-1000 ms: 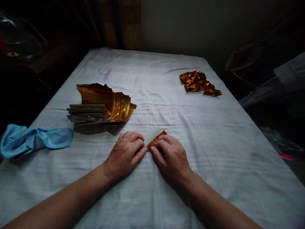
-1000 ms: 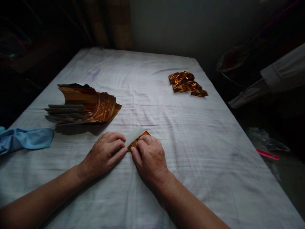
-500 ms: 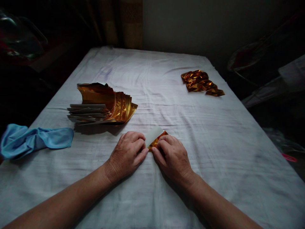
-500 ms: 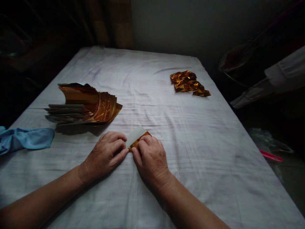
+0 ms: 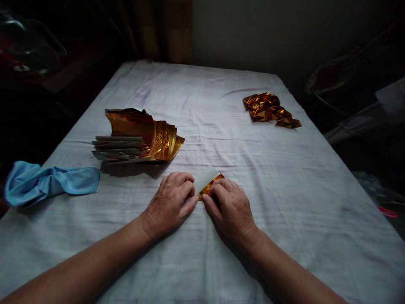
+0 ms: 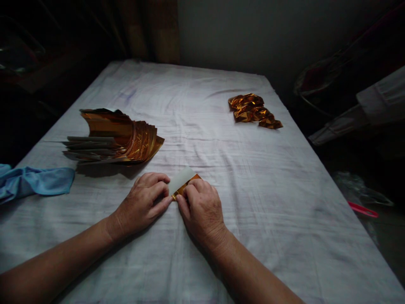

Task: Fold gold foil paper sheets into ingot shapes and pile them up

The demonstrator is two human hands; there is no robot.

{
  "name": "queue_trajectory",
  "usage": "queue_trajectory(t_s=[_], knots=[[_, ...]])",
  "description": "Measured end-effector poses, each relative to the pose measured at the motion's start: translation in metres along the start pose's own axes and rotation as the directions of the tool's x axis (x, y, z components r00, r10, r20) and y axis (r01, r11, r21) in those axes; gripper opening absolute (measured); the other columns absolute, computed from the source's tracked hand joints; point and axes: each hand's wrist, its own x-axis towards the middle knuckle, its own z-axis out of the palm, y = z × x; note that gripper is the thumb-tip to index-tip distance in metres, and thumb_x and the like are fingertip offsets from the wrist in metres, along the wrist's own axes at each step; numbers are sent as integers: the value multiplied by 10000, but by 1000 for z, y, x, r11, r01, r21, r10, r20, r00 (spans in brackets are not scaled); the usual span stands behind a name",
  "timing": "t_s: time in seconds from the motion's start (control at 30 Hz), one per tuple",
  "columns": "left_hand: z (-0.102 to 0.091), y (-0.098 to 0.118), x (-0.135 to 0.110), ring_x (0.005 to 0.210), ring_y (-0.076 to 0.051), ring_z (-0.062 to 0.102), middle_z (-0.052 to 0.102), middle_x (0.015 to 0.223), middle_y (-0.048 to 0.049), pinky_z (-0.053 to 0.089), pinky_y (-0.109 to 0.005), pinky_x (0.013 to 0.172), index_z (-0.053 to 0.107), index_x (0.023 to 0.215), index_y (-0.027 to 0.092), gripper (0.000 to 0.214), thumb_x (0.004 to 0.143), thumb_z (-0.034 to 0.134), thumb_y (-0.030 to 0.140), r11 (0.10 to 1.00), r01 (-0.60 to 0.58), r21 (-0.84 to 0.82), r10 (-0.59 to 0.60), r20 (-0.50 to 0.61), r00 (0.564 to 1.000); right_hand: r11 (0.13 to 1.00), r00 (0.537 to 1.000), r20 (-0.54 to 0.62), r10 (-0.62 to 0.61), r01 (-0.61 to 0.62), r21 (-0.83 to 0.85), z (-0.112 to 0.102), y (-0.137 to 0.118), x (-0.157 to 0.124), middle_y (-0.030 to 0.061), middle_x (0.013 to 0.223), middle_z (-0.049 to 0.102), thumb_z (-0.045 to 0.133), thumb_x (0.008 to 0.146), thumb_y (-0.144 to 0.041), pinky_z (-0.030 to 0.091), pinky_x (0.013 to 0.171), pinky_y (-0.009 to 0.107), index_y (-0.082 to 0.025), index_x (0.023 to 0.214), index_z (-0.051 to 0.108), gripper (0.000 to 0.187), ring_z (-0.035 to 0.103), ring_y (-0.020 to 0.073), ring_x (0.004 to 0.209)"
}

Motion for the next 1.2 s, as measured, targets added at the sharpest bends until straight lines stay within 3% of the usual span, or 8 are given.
queue_trajectory(t_s=[0.23, 0.43, 0.67, 0.9, 1.0, 1.1, 1.2], knots=[[1, -1, 0, 1125, -265, 524, 609, 1164, -78, 418, -444, 959, 544, 843, 214, 60, 873, 594, 224, 999, 39, 3, -39, 2, 999, 999, 1000, 4, -6, 5, 40, 0, 2, 0, 48, 885, 631, 566, 910, -208, 415, 749, 348, -230, 848, 554, 67, 579, 225, 856], [1, -2, 0, 1138, -260, 517, 602, 1175, -77, 407, -437, 964, 539, 853, 217, 69, 892, 591, 242, 999, 38, -10, -38, 17, 999, 999, 999, 31, 40, -39, -16, 0, -4, 3, 60, 883, 619, 665, 871, -367, 412, 712, 351, -218, 847, 575, 176, 560, 226, 796], [0, -3, 0, 1129, -263, 525, 606, 1175, -72, 408, -437, 951, 533, 859, 218, 65, 872, 596, 216, 999, 32, -6, -32, 24, 999, 989, 998, 61, 8, -17, 148, -4, 8, 4, 25, 858, 626, 654, 845, -196, 443, 734, 328, -228, 816, 568, 96, 580, 205, 830], [0, -9, -1, 1116, -241, 541, 620, 1163, -61, 412, -423, 946, 551, 876, 221, 56, 876, 573, 169, 1000, 0, -23, 0, 0, 1000, 960, 994, 98, -40, 11, 280, -9, 19, 5, 20, 888, 617, 620, 812, -71, 473, 762, 306, -220, 817, 561, 160, 583, 182, 842], [-1, -7, -4, 1086, -236, 569, 650, 1136, -61, 421, -415, 933, 598, 901, 218, 82, 900, 537, 163, 998, -60, 25, 61, -44, 997, 957, 996, 83, -39, 13, 289, -8, 18, 5, 21, 872, 617, 618, 815, -65, 472, 766, 308, -214, 809, 563, 159, 581, 184, 838], [-1, 3, -9, 1088, -243, 593, 701, 1132, -53, 394, -438, 981, 661, 1028, 229, 190, 943, 504, 166, 969, -217, 120, 228, -89, 970, 953, 997, 65, -39, 18, 303, -8, 17, 4, 25, 868, 620, 621, 835, -88, 474, 769, 313, -211, 806, 566, 137, 581, 186, 835], [0, 12, -15, 1174, -276, 582, 714, 1213, -42, 324, -475, 1074, 658, 1201, 231, 280, 970, 500, 230, 923, -315, 220, 331, -39, 943, 947, 998, 51, -44, 25, 320, -8, 16, 4, 29, 863, 624, 625, 858, -120, 476, 763, 312, -210, 800, 568, 122, 586, 184, 828]])
